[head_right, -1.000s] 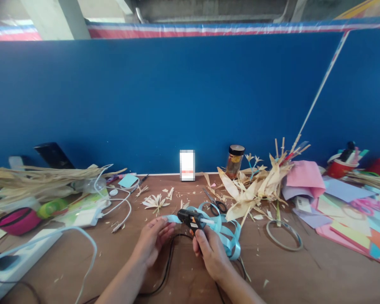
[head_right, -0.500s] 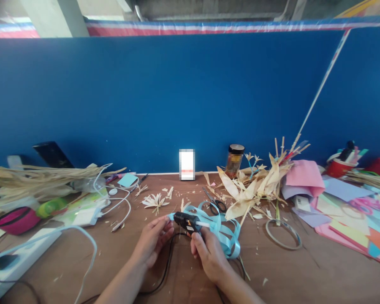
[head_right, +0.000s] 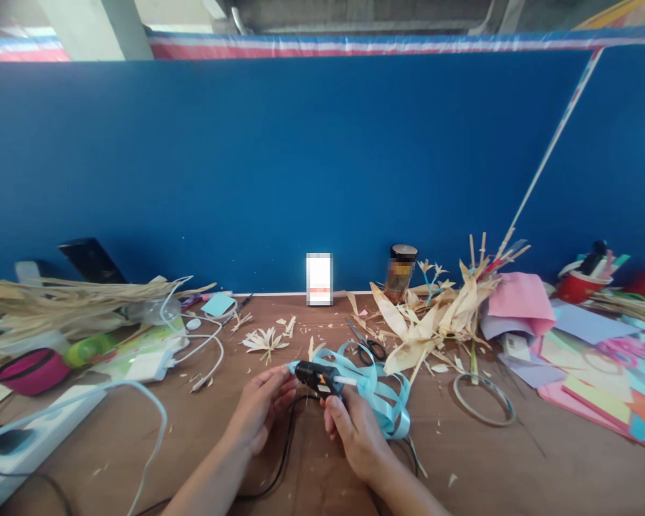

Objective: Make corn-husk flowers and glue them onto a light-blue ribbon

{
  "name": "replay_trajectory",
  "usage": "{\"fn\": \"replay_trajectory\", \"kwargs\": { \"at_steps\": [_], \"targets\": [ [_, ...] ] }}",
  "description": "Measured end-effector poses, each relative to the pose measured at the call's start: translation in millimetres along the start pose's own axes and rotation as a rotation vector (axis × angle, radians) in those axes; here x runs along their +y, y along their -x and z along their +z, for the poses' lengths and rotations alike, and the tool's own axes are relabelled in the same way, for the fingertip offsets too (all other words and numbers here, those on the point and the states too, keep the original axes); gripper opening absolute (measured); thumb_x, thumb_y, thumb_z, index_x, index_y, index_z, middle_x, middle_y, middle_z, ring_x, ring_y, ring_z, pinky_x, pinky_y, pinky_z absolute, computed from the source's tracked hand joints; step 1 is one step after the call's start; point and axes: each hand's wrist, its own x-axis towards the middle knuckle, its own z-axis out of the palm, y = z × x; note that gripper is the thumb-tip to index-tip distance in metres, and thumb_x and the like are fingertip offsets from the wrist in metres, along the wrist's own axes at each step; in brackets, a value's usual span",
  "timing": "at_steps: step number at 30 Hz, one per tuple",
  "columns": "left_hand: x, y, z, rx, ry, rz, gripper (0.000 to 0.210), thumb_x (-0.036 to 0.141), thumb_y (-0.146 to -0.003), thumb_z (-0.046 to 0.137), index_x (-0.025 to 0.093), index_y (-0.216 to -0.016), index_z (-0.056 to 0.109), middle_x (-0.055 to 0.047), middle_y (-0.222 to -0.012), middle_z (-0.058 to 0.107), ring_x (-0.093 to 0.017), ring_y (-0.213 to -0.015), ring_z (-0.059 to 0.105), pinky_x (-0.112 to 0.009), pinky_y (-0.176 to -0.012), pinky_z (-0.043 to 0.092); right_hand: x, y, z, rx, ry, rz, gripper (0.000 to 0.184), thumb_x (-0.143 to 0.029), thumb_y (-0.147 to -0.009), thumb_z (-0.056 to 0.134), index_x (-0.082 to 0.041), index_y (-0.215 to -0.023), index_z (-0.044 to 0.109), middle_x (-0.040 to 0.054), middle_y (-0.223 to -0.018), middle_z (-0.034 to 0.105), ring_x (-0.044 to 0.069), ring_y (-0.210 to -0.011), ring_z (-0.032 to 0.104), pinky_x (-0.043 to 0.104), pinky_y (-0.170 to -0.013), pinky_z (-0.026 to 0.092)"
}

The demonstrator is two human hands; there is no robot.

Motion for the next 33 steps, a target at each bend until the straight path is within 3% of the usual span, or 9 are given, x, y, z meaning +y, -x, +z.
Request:
{"fn": "replay_trajectory", "kwargs": {
  "at_steps": [5, 9, 14, 19, 27, 33],
  "targets": [
    [1, 1, 0.9, 0.012, -0.028, 0.032, 0.015, 0.020, -0.065, 0.070, 0.012, -0.077, 0.066, -0.006, -0.069, 0.068, -0.011, -0.061, 0.063, -0.018, -0.054, 0.051, 0, -1, -2, 0.025, -0.034, 0.013, 0.041, -0.051, -0.086, 0.033, -0.016, -0.076, 0.052, -0.0026, -0.055, 0.049, 0.010, -0.048, 0.046, 0.021, -0.045, 0.035],
    [1, 1, 0.9, 0.040, -0.195, 0.126, 0.020, 0.026, -0.063, 0.069, 0.011, -0.077, 0.066, -0.002, -0.059, 0.065, -0.008, -0.048, 0.057, -0.016, -0.047, 0.046, 0, -1, -5, 0.093, -0.076, 0.047, 0.041, -0.052, -0.085, 0.034, -0.017, -0.069, 0.049, -0.0016, -0.057, 0.048, 0.010, -0.049, 0.044, 0.019, -0.041, 0.032],
    [-5, -6, 0.5, -0.014, -0.339, 0.252, 0.020, 0.028, -0.064, 0.067, 0.011, -0.075, 0.067, -0.001, -0.055, 0.063, -0.010, -0.050, 0.057, -0.018, -0.047, 0.046, 0, -5, 0, 0.182, -0.001, 0.050, 0.028, -0.041, -0.079, 0.052, -0.015, -0.090, 0.052, 0.0005, -0.064, 0.055, 0.014, -0.056, 0.051, 0.024, -0.050, 0.041],
    [-6, -8, 4.2, 0.029, -0.212, 0.155, 0.019, 0.023, -0.057, 0.071, 0.010, -0.070, 0.066, -0.003, -0.057, 0.064, -0.012, -0.053, 0.060, -0.021, -0.051, 0.048, -5, -10, 18, 0.301, 0.132, 0.010, 0.014, -0.028, -0.074, 0.056, -0.017, -0.083, 0.052, 0.0039, -0.072, 0.061, 0.019, -0.065, 0.058, 0.030, -0.061, 0.046],
    [-15, -15, -0.2, -0.026, -0.238, 0.166, 0.022, 0.024, -0.058, 0.069, 0.009, -0.074, 0.065, -0.003, -0.058, 0.065, -0.013, -0.055, 0.061, -0.023, -0.054, 0.048, -12, -12, 53, 0.538, 0.143, 0.023, 0.025, -0.015, -0.061, 0.059, -0.017, -0.085, 0.052, -0.0007, -0.067, 0.061, 0.018, -0.062, 0.059, 0.029, -0.064, 0.047],
    [-18, -20, 0.5, -0.058, -0.229, 0.165, 0.017, 0.021, -0.059, 0.068, 0.010, -0.072, 0.065, -0.003, -0.057, 0.064, -0.013, -0.053, 0.060, -0.023, -0.053, 0.048, -5, -18, 59, 0.627, 0.138, 0.020, 0.027, -0.014, -0.061, 0.056, -0.017, -0.087, 0.052, 0.0016, -0.073, 0.062, 0.019, -0.068, 0.060, 0.029, -0.068, 0.047]
  ]
}}
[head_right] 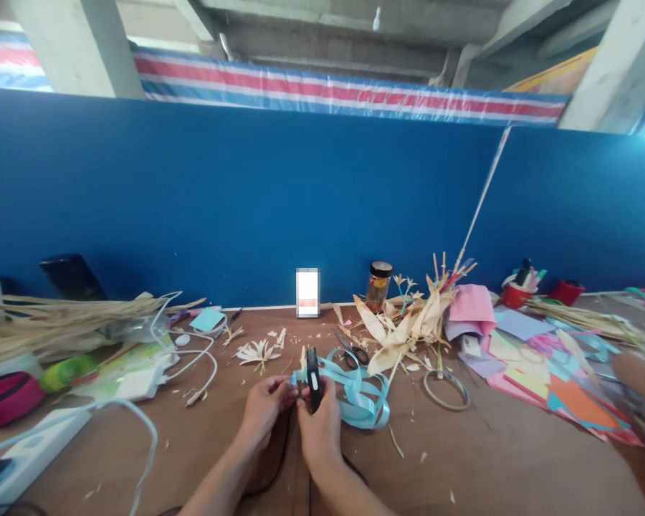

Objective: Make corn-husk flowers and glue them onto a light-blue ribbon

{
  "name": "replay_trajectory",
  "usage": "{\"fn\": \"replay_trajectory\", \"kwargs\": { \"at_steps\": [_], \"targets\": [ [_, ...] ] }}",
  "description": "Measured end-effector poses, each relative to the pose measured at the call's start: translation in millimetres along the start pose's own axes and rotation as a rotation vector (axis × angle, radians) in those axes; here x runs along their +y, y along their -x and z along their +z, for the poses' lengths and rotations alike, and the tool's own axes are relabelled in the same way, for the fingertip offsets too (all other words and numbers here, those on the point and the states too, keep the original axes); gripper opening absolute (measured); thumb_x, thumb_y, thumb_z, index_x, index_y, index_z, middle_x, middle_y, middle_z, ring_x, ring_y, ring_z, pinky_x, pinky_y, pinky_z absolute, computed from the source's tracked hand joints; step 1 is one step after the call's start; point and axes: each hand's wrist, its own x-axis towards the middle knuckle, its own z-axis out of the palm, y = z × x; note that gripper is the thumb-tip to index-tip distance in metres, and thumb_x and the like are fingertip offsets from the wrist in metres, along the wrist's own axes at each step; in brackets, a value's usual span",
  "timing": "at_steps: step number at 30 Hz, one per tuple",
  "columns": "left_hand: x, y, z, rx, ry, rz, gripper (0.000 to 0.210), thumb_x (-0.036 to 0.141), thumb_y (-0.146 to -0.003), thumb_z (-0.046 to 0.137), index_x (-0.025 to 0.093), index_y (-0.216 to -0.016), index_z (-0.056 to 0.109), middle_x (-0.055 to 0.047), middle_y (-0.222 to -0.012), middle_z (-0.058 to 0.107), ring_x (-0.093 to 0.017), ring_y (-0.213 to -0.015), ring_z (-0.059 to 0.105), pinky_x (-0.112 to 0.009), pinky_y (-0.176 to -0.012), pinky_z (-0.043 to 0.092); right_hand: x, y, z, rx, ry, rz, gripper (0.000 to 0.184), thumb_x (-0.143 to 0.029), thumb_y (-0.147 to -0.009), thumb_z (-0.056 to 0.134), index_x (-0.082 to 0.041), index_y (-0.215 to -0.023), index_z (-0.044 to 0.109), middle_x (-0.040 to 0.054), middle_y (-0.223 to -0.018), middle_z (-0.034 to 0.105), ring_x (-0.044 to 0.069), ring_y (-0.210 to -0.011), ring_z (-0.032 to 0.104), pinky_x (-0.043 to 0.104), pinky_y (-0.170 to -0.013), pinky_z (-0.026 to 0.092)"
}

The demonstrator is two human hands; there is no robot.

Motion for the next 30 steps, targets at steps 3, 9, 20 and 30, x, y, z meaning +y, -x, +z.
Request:
{"fn": "replay_trajectory", "kwargs": {
  "at_steps": [3, 9, 20, 30],
  "targets": [
    [-2, -2, 0.5, -0.023, 0.011, 0.008, 0.015, 0.021, -0.059, 0.068, 0.010, -0.069, 0.064, -0.002, -0.055, 0.064, -0.013, -0.052, 0.060, -0.023, -0.054, 0.048, -1, -3, 0, 0.013, -0.018, 0.002, 0.028, -0.012, -0.061, 0.056, -0.017, -0.088, 0.053, 0.0013, -0.072, 0.062, 0.020, -0.069, 0.060, 0.030, -0.070, 0.047],
    [-3, -4, 0.5, -0.041, 0.036, -0.013, 0.013, 0.019, -0.061, 0.069, 0.011, -0.068, 0.063, -0.002, -0.054, 0.064, -0.014, -0.050, 0.060, -0.024, -0.053, 0.048, 1, -5, 10, 0.022, -0.038, -0.005, 0.031, -0.010, -0.060, 0.054, -0.016, -0.090, 0.053, 0.0035, -0.075, 0.063, 0.021, -0.072, 0.060, 0.032, -0.070, 0.047],
    [14, 9, -0.7, -0.061, 0.192, -0.137, 0.011, 0.016, -0.064, 0.069, 0.012, -0.070, 0.061, 0.000, -0.054, 0.059, -0.009, -0.051, 0.058, -0.020, -0.055, 0.050, -4, 2, -11, -0.079, -0.077, -0.061, 0.012, -0.017, -0.066, 0.058, -0.018, -0.077, 0.055, -0.0001, -0.069, 0.060, 0.017, -0.066, 0.057, 0.028, -0.067, 0.046],
    [35, 20, -0.9, -0.188, 0.326, -0.196, 0.015, 0.022, -0.064, 0.070, 0.013, -0.070, 0.060, -0.005, -0.065, 0.067, -0.010, -0.053, 0.060, -0.019, -0.051, 0.048, -16, -9, -27, -0.281, -0.108, -0.077, 0.007, -0.019, -0.067, 0.060, -0.016, -0.072, 0.055, 0.0003, -0.067, 0.059, 0.015, -0.064, 0.056, 0.026, -0.063, 0.046]
  ]
}}
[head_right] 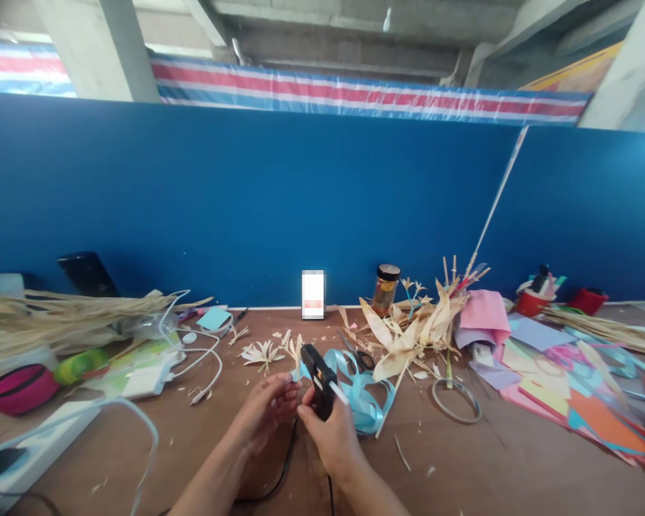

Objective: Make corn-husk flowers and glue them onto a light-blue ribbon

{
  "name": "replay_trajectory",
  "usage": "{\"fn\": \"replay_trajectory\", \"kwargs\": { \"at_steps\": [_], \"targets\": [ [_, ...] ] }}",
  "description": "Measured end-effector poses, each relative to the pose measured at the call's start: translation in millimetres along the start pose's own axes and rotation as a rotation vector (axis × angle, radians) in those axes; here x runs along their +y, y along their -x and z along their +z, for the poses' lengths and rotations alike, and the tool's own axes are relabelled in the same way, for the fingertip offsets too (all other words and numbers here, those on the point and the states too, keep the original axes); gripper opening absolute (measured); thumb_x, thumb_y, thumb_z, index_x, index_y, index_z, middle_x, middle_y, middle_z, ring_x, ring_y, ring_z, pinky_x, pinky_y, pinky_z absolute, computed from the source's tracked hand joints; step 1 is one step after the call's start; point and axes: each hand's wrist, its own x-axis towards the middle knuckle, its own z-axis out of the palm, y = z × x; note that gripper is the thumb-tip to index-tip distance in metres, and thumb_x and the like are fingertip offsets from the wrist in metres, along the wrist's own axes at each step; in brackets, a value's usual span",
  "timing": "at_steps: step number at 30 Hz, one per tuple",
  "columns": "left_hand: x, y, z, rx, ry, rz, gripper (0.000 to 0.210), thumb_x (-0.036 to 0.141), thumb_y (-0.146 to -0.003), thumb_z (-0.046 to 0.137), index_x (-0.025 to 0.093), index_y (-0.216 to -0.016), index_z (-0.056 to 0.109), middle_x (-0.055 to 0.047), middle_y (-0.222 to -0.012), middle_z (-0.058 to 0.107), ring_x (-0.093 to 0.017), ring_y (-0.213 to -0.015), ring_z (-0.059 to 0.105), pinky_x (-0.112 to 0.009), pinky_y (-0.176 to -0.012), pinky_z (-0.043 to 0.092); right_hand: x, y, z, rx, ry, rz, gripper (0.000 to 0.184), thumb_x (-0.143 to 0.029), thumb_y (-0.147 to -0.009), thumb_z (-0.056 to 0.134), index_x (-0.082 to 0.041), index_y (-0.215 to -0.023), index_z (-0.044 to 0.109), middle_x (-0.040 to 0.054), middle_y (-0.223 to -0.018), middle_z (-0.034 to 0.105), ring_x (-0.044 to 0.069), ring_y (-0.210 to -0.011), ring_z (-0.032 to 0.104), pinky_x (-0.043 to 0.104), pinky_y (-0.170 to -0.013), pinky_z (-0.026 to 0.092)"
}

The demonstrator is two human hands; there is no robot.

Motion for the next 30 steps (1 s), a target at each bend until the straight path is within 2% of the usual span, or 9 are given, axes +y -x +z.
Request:
{"fn": "replay_trajectory", "kwargs": {
  "at_steps": [8, 13, 17, 22, 24, 27, 30],
  "targets": [
    [-3, 0, 1.7, -0.070, -0.051, -0.011, 0.018, 0.023, -0.060, 0.073, 0.011, -0.067, 0.061, -0.006, -0.063, 0.068, -0.013, -0.056, 0.063, -0.022, -0.056, 0.046, 11, 3, 9, 0.036, -0.008, -0.018, 0.012, -0.021, -0.066, 0.062, -0.017, -0.075, 0.057, 0.0016, -0.071, 0.062, 0.018, -0.068, 0.058, 0.029, -0.069, 0.047],
    [-1, 0, 0.2, -0.060, -0.047, -0.003, 0.016, 0.023, -0.061, 0.073, 0.012, -0.065, 0.061, -0.002, -0.058, 0.065, -0.008, -0.048, 0.057, -0.017, -0.049, 0.042, 6, 4, 5, 0.041, -0.112, 0.032, 0.016, -0.029, -0.071, 0.061, -0.016, -0.080, 0.057, 0.0027, -0.073, 0.061, 0.017, -0.067, 0.057, 0.028, -0.065, 0.048],
    [1, -1, -1.7, 0.011, -0.052, -0.025, 0.013, 0.020, -0.062, 0.072, 0.012, -0.067, 0.063, -0.001, -0.062, 0.064, -0.005, -0.047, 0.054, -0.014, -0.046, 0.041, 0, 0, -11, 0.131, -0.141, 0.032, 0.019, -0.034, -0.076, 0.057, -0.016, -0.077, 0.057, 0.0002, -0.062, 0.056, 0.014, -0.058, 0.053, 0.025, -0.057, 0.046],
    [1, 2, -0.6, -0.081, 0.000, -0.063, 0.011, 0.020, -0.066, 0.070, 0.012, -0.068, 0.062, -0.001, -0.064, 0.063, -0.006, -0.051, 0.056, -0.016, -0.052, 0.047, 0, -19, -23, 0.315, -0.042, 0.082, 0.023, -0.036, -0.067, 0.065, -0.016, -0.076, 0.058, 0.0007, -0.066, 0.061, 0.016, -0.063, 0.057, 0.027, -0.063, 0.044],
    [1, 5, 0.1, -0.120, 0.013, -0.086, 0.010, 0.019, -0.067, 0.070, 0.013, -0.069, 0.062, -0.001, -0.066, 0.064, -0.007, -0.053, 0.057, -0.017, -0.054, 0.049, 1, -26, -19, 0.303, -0.072, 0.094, 0.028, -0.034, -0.062, 0.068, -0.016, -0.081, 0.058, 0.0016, -0.073, 0.065, 0.017, -0.066, 0.058, 0.028, -0.066, 0.045],
    [2, 7, 0.6, -0.158, 0.031, -0.091, 0.010, 0.017, -0.067, 0.069, 0.012, -0.071, 0.062, -0.001, -0.069, 0.064, -0.007, -0.054, 0.059, -0.018, -0.055, 0.051, 5, -30, -9, 0.220, -0.152, 0.106, 0.036, -0.032, -0.060, 0.069, -0.017, -0.090, 0.056, 0.0037, -0.082, 0.067, 0.017, -0.068, 0.060, 0.028, -0.065, 0.047],
    [3, 8, 1.6, -0.193, 0.055, -0.095, 0.010, 0.016, -0.067, 0.069, 0.012, -0.072, 0.061, -0.001, -0.067, 0.064, -0.007, -0.053, 0.059, -0.018, -0.055, 0.052, 10, -30, -1, 0.187, -0.136, 0.105, 0.039, -0.029, -0.059, 0.069, -0.017, -0.093, 0.054, 0.0048, -0.086, 0.067, 0.018, -0.068, 0.060, 0.029, -0.065, 0.048]
  ]
}}
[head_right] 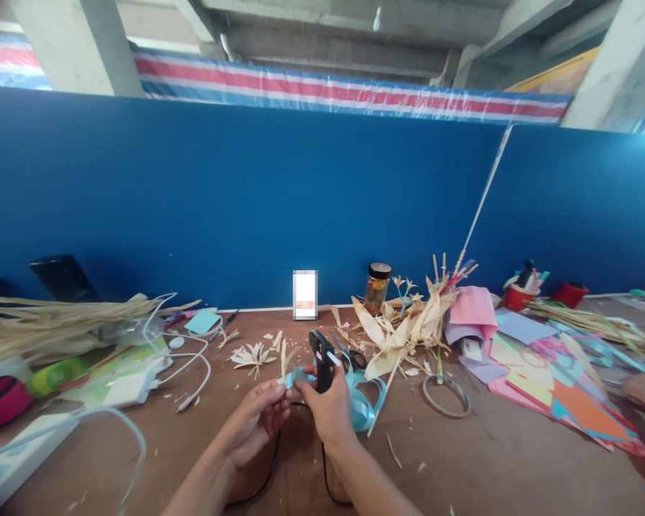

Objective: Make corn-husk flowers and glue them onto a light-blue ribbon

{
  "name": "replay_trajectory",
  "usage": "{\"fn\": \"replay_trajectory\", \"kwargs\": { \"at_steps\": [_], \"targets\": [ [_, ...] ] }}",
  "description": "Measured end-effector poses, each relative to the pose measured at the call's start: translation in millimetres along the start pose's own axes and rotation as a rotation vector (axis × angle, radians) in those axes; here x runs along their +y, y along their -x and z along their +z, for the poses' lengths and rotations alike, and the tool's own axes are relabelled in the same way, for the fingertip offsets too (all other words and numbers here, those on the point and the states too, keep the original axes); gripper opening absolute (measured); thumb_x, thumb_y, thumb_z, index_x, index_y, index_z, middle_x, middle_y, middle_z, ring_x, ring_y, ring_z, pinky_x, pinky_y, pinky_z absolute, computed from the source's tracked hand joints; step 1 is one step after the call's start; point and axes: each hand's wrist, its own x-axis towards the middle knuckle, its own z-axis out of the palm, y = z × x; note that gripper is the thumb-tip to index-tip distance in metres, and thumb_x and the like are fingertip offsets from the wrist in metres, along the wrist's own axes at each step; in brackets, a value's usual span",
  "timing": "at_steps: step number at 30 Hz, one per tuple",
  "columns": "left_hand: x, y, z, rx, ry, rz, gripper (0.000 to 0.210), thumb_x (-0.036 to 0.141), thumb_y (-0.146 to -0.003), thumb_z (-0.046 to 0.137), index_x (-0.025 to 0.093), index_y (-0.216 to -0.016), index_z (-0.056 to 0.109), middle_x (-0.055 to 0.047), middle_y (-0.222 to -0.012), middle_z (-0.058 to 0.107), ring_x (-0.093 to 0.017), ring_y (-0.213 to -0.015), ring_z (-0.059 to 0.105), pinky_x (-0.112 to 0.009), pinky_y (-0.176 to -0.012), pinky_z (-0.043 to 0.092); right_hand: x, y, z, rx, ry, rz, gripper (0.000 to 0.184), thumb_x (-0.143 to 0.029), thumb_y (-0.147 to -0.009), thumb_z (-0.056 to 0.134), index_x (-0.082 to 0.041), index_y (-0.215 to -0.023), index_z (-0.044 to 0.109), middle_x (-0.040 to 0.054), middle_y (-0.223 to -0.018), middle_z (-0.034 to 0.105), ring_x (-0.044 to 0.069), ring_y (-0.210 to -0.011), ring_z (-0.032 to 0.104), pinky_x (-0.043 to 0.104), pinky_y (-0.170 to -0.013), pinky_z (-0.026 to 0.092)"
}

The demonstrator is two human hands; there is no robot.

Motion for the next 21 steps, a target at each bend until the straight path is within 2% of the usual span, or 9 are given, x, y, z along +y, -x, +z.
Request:
{"fn": "replay_trajectory", "kwargs": {
  "at_steps": [8, 12, 14, 17, 20, 21],
  "targets": [
    [0, 2, -0.6, 0.041, 0.034, -0.010, 0.013, 0.014, -0.065, 0.070, 0.013, -0.073, 0.059, -0.001, -0.065, 0.065, -0.009, -0.052, 0.061, -0.019, -0.052, 0.052, 0, -7, 0, 0.091, 0.101, -0.047, 0.023, -0.028, -0.065, 0.063, -0.018, -0.084, 0.054, 0.0012, -0.071, 0.065, 0.019, -0.068, 0.062, 0.031, -0.070, 0.047],
    [1, 1, -1.0, 0.055, 0.038, 0.005, 0.014, 0.014, -0.066, 0.069, 0.013, -0.074, 0.057, -0.002, -0.066, 0.065, -0.009, -0.054, 0.061, -0.019, -0.053, 0.053, -6, -17, -16, 0.167, 0.124, -0.051, 0.025, -0.032, -0.066, 0.063, -0.018, -0.083, 0.052, 0.0007, -0.071, 0.065, 0.017, -0.062, 0.061, 0.029, -0.062, 0.048],
    [2, 0, -1.1, 0.081, 0.043, 0.009, 0.014, 0.013, -0.066, 0.069, 0.014, -0.073, 0.056, -0.001, -0.064, 0.064, -0.008, -0.052, 0.060, -0.019, -0.052, 0.053, -9, -26, -35, 0.205, 0.134, -0.040, 0.027, -0.036, -0.068, 0.062, -0.018, -0.085, 0.051, 0.0018, -0.070, 0.066, 0.017, -0.057, 0.061, 0.029, -0.057, 0.048],
    [3, -1, -3.0, 0.109, 0.062, 0.015, 0.013, 0.013, -0.067, 0.068, 0.015, -0.071, 0.056, 0.001, -0.063, 0.064, -0.008, -0.050, 0.060, -0.018, -0.051, 0.052, -15, -44, -78, 0.249, 0.155, -0.015, 0.032, -0.039, -0.067, 0.062, -0.018, -0.088, 0.051, 0.0043, -0.067, 0.068, 0.019, -0.055, 0.062, 0.029, -0.050, 0.047],
    [4, -2, -6.0, 0.120, 0.071, 0.023, 0.012, 0.013, -0.069, 0.066, 0.016, -0.069, 0.055, 0.002, -0.063, 0.064, -0.008, -0.051, 0.060, -0.018, -0.052, 0.051, -20, -56, -125, 0.269, 0.203, 0.023, 0.027, -0.041, -0.063, 0.065, -0.016, -0.071, 0.057, 0.0053, -0.053, 0.064, 0.019, -0.049, 0.060, 0.026, -0.042, 0.043],
    [3, -3, -6.8, 0.126, 0.072, 0.029, 0.012, 0.013, -0.069, 0.066, 0.017, -0.069, 0.055, 0.002, -0.063, 0.064, -0.008, -0.052, 0.061, -0.018, -0.052, 0.051, -22, -57, -137, 0.268, 0.204, 0.088, 0.027, -0.042, -0.063, 0.065, -0.016, -0.067, 0.058, 0.0051, -0.050, 0.063, 0.018, -0.045, 0.059, 0.025, -0.038, 0.041]
  ]
}}
